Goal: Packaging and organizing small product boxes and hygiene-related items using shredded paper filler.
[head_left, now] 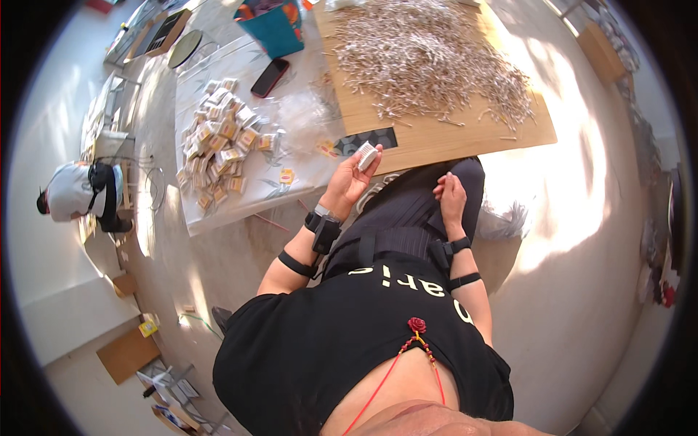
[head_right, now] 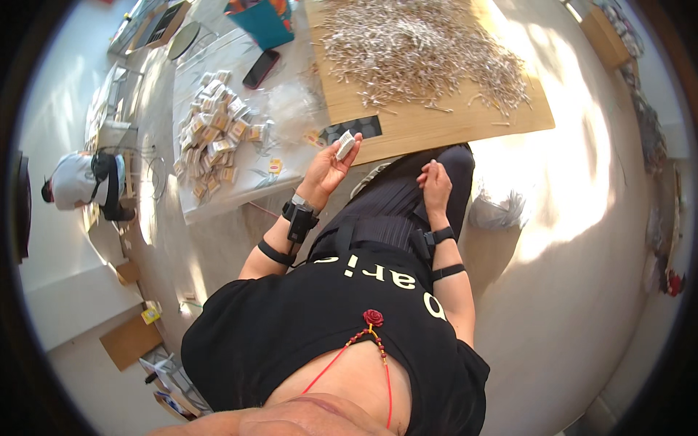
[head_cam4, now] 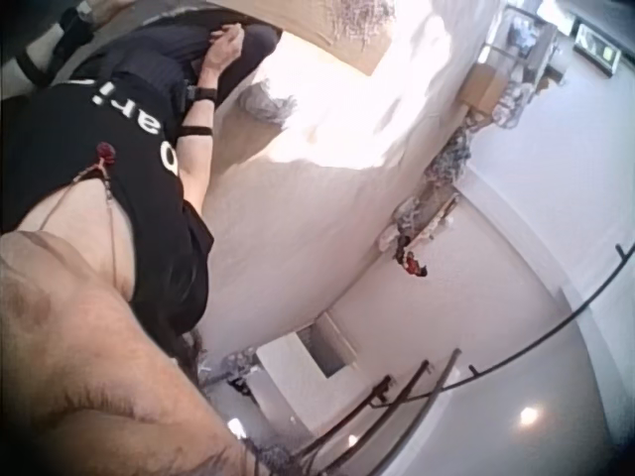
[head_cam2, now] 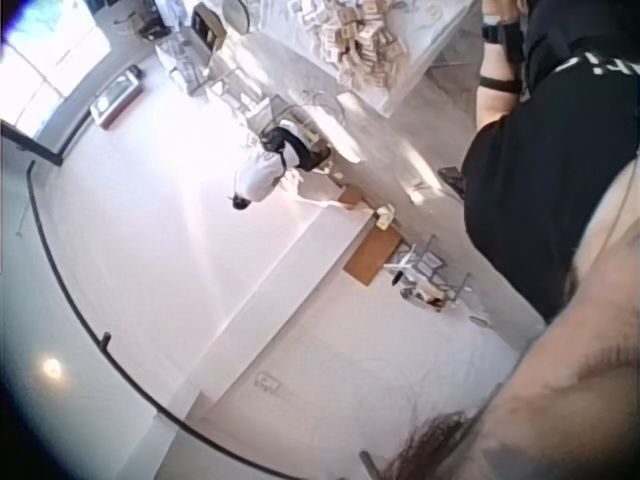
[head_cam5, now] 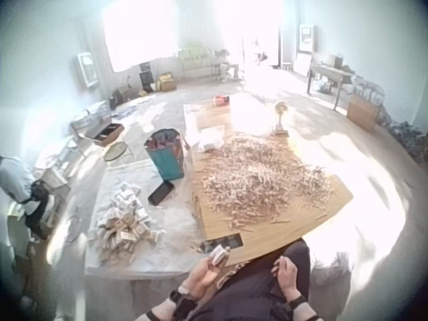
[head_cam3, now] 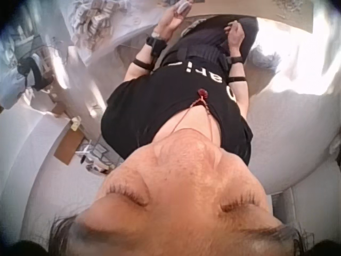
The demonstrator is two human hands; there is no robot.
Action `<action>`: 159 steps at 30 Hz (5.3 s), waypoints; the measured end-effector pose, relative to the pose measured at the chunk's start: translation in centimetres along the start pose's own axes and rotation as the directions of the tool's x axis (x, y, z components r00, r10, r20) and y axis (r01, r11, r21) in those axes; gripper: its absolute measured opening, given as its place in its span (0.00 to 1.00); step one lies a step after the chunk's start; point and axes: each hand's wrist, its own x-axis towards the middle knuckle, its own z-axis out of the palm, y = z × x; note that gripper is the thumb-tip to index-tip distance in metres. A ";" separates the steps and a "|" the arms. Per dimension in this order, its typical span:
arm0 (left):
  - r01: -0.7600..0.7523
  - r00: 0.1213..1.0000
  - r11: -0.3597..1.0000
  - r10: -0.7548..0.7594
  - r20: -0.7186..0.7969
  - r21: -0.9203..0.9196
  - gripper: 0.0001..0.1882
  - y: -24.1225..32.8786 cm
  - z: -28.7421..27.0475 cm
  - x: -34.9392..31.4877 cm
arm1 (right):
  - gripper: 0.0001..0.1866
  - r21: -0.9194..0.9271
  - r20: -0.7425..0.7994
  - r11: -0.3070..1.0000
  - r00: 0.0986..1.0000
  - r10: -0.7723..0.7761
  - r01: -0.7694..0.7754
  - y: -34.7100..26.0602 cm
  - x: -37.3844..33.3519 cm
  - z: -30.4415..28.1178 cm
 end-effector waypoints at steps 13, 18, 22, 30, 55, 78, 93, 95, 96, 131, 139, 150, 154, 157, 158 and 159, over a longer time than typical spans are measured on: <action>-0.437 0.895 0.892 0.419 -0.153 -0.117 0.19 12.3 -4.9 -1.5 | 0.20 -0.154 0.123 0.986 0.991 -0.042 0.061 0.0 -0.5 1.2; -0.639 0.743 0.767 0.636 -0.208 0.059 0.14 22.0 -10.2 -2.2 | 0.20 -0.221 0.152 0.973 0.988 -0.038 0.071 0.2 -0.4 1.3; -0.685 0.583 0.683 0.723 -0.372 0.254 0.10 31.6 -10.8 -2.6 | 0.19 -0.246 0.160 0.967 0.987 -0.023 0.062 0.0 -0.2 1.4; -0.747 0.431 0.515 0.857 -0.282 0.421 0.09 44.0 -13.3 -3.6 | 0.18 -0.230 0.190 0.972 0.982 -0.008 0.052 -0.2 0.2 2.6; 0.038 0.414 -0.566 0.759 0.503 0.823 0.25 17.6 -12.7 6.6 | 0.17 -0.306 0.166 0.951 0.986 0.003 0.049 0.2 0.0 2.7; 0.112 0.594 -0.752 0.575 0.563 0.650 0.14 22.3 -9.3 11.6 | 0.18 -0.312 0.182 0.946 0.983 -0.034 0.090 0.5 0.1 2.5; -0.510 0.816 0.181 0.410 0.407 0.841 0.12 3.2 -2.3 2.2 | 0.12 0.065 0.417 0.992 0.906 0.070 -0.106 -4.6 0.4 6.2; -0.463 0.877 0.329 0.304 0.372 0.823 0.12 -0.4 -1.3 1.0 | 0.12 0.142 0.446 0.976 0.891 0.085 -0.164 -7.3 -0.1 7.2; -0.469 0.873 0.327 0.315 0.374 0.820 0.12 -1.5 -1.0 0.5 | 0.11 0.202 0.481 0.956 0.871 0.094 -0.214 -8.2 -0.2 7.6; -0.406 0.914 0.649 0.275 0.299 0.644 0.10 -5.5 -0.5 -6.4 | 0.10 0.491 0.219 0.871 0.970 -0.105 -0.016 -8.7 -6.2 6.5; -0.517 0.846 0.431 0.386 0.367 0.740 0.08 -2.7 -1.0 -6.5 | 0.18 0.163 0.282 0.979 0.945 -0.168 0.125 -9.4 -6.5 5.2; -0.496 0.784 -0.002 0.430 0.449 0.868 0.09 -2.0 -0.6 -7.2 | 0.11 0.106 0.472 0.972 0.850 -0.235 0.210 -11.3 -5.0 7.9; -0.451 0.807 -0.023 0.417 0.418 0.892 0.09 -1.6 -0.9 -6.5 | 0.12 0.062 0.515 0.984 0.839 -0.173 0.165 -10.2 -3.7 8.3; -0.425 0.799 -0.128 0.413 0.437 0.896 0.09 -1.2 -1.1 -5.7 | 0.14 0.011 0.560 0.987 0.817 -0.139 0.161 -10.3 -2.4 8.7; -0.420 0.796 -0.156 0.410 0.445 0.894 0.09 -0.9 -1.2 -5.5 | 0.14 0.004 0.553 0.989 0.824 -0.124 0.146 -10.4 -2.1 8.9; -0.417 0.793 -0.184 0.405 0.455 0.890 0.09 -0.7 -1.3 -5.2 | 0.14 -0.004 0.582 0.991 0.806 -0.108 0.136 -10.7 -1.8 9.1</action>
